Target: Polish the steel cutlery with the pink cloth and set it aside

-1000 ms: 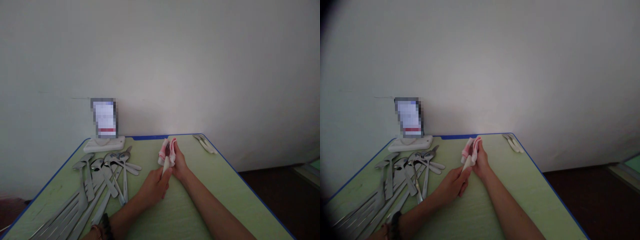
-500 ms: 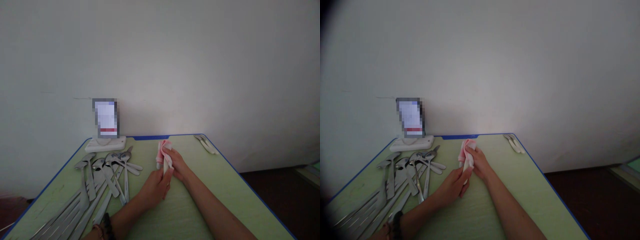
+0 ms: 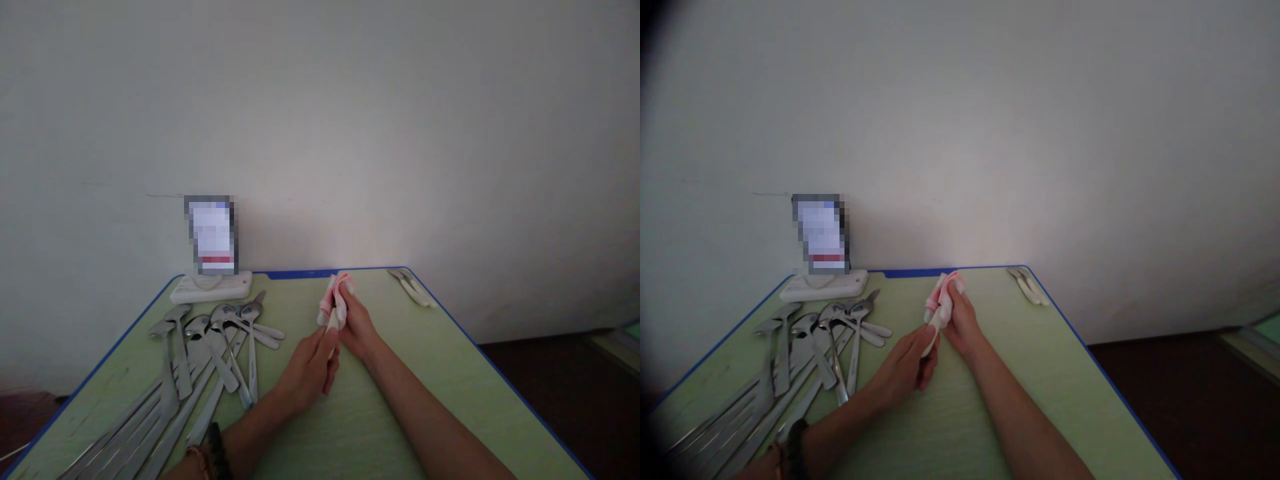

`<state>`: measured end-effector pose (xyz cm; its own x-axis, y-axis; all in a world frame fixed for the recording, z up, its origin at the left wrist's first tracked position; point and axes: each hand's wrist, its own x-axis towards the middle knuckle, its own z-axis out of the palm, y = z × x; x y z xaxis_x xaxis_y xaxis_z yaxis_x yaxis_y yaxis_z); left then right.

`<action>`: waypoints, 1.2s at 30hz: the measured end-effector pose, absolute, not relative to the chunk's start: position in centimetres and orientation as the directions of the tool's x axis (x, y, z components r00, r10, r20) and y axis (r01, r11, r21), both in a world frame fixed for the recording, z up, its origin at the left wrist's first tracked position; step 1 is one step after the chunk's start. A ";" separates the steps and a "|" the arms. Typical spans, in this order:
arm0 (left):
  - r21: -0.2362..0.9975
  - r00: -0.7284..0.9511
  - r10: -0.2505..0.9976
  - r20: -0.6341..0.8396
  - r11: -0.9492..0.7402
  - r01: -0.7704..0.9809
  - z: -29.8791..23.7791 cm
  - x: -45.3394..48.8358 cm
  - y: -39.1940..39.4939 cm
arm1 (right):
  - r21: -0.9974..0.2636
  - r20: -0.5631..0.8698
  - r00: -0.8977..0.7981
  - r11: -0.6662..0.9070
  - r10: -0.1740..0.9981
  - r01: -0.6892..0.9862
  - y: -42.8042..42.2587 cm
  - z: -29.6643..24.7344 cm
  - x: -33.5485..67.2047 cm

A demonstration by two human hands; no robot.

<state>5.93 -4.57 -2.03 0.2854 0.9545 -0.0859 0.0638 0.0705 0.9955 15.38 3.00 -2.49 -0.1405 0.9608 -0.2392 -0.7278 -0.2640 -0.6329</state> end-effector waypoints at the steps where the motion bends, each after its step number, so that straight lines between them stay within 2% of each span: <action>1: 0.996 0.275 0.958 -0.086 0.079 0.039 -2.1 6.0 -4.6 | -0.653 -0.228 -0.152 -0.267 0.962 -0.709 2.9 -2.4 15.4; 7: 0.991 0.240 0.962 -0.133 0.136 0.001 -2.2 6.1 -4.5 | -0.735 -0.186 -0.180 -0.259 0.966 -0.627 2.4 -2.3 15.5; 15: 0.990 0.260 0.959 -0.111 0.083 0.117 -1.5 6.0 -4.6 | -0.758 -0.200 -0.266 -0.321 0.943 -0.567 2.6 -1.8 16.8; 20: 0.961 0.366 0.889 -0.274 0.238 0.142 -0.4 5.3 -4.2 | -0.792 -0.206 -0.261 -0.317 0.943 -0.522 2.5 -1.6 16.6; 24: 0.958 0.399 0.892 -0.213 0.112 0.263 2.4 3.2 -3.5 | -0.860 -0.133 -0.293 -0.257 0.947 -0.440 2.5 0.3 17.2; 27: 0.933 0.402 0.910 -0.102 -0.053 0.355 5.3 0.9 -2.5 | -0.960 -0.028 -0.349 -0.122 0.937 -0.252 2.4 3.1 18.3; 29: 0.905 0.413 0.903 -0.115 -0.077 0.419 7.3 -0.6 -1.9 | -0.997 0.022 -0.375 -0.008 0.927 -0.078 2.3 5.2 18.8; 31: 0.865 0.421 0.900 -0.113 -0.120 0.488 9.1 -1.8 -1.7 | -0.999 0.047 -0.435 0.050 0.899 -0.004 2.4 6.9 19.0; 34: 0.790 0.390 0.914 -0.113 -0.156 0.593 11.0 -2.8 -1.7 | -0.997 0.070 -0.301 0.061 0.951 -0.040 2.8 8.2 18.9; 36: 0.752 0.376 0.921 -0.100 -0.177 0.635 11.6 -3.1 -1.8 | -0.993 0.115 -0.180 0.118 0.977 0.011 3.2 8.4 18.9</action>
<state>-3.13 -1.85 11.63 0.3762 0.9211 -0.1001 0.6345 -0.1774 0.7523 18.87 3.23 8.44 -0.1803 0.9769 0.1146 0.0106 0.1184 -0.9929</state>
